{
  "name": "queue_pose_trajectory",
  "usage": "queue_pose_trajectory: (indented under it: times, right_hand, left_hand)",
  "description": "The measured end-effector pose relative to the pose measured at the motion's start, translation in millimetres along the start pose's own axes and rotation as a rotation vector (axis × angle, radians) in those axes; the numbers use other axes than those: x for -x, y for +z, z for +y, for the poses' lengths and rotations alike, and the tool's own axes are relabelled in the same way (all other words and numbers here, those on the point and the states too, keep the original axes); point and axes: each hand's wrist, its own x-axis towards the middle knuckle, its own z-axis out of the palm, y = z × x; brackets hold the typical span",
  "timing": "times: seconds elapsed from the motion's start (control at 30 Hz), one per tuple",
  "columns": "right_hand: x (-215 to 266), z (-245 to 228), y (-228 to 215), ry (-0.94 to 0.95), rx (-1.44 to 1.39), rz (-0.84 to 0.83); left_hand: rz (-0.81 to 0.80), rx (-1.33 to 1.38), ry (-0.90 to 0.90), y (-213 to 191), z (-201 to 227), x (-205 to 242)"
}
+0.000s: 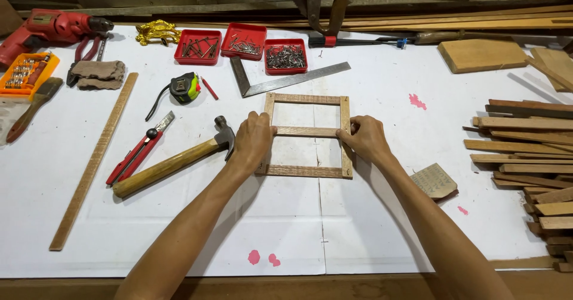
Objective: The person measures a small wooden frame with a tape measure, marks it with a pencil, positions thin wooden slats across the frame, and hammers nails to fasten the slats in place, working at a cluttered workbench.
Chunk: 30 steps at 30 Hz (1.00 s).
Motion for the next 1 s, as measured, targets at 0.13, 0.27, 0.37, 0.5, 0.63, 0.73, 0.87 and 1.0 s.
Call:
queue_pose_trajectory:
  times: [0.13, 0.27, 0.37, 0.5, 0.63, 0.73, 0.87, 1.0]
  right_hand:
    - [7.5, -5.7, -0.2, -0.008, -0.003, 0.005]
    - [12.0, -2.4, 5.4, -0.132, 0.017, 0.099]
    - [13.6, 5.0, 10.3, -0.173, 0.039, 0.134]
    - [26.6, 0.1, 6.7, -0.137, 0.081, 0.09]
    - [40.0, -11.1, 7.0, -0.142, 0.133, 0.109]
    - [43.1, -11.8, 8.0, -0.103, 0.129, 0.091]
    - [60.5, -19.1, -6.9, -0.1, 0.222, 0.032]
    - [90.5, -16.5, -36.7, -0.092, 0.372, 0.01]
  left_hand:
    - [0.094, -0.064, 0.073, 13.7, -9.4, 4.2]
    - [0.104, -0.113, 0.094, 7.6, -4.3, 13.6]
    - [0.002, -0.009, 0.013, -13.5, 4.1, 24.9]
    - [-0.109, 0.17, -0.04, -33.5, 7.2, 38.3]
    - [-0.057, 0.146, 0.089, -22.1, -8.3, 53.5]
    - [-0.148, 0.095, 0.111, -29.8, -1.7, 70.0]
    - [-0.11, -0.036, 0.23, -44.6, 7.3, 77.5]
    - [0.122, -0.078, 0.546, -26.4, 4.5, 58.1]
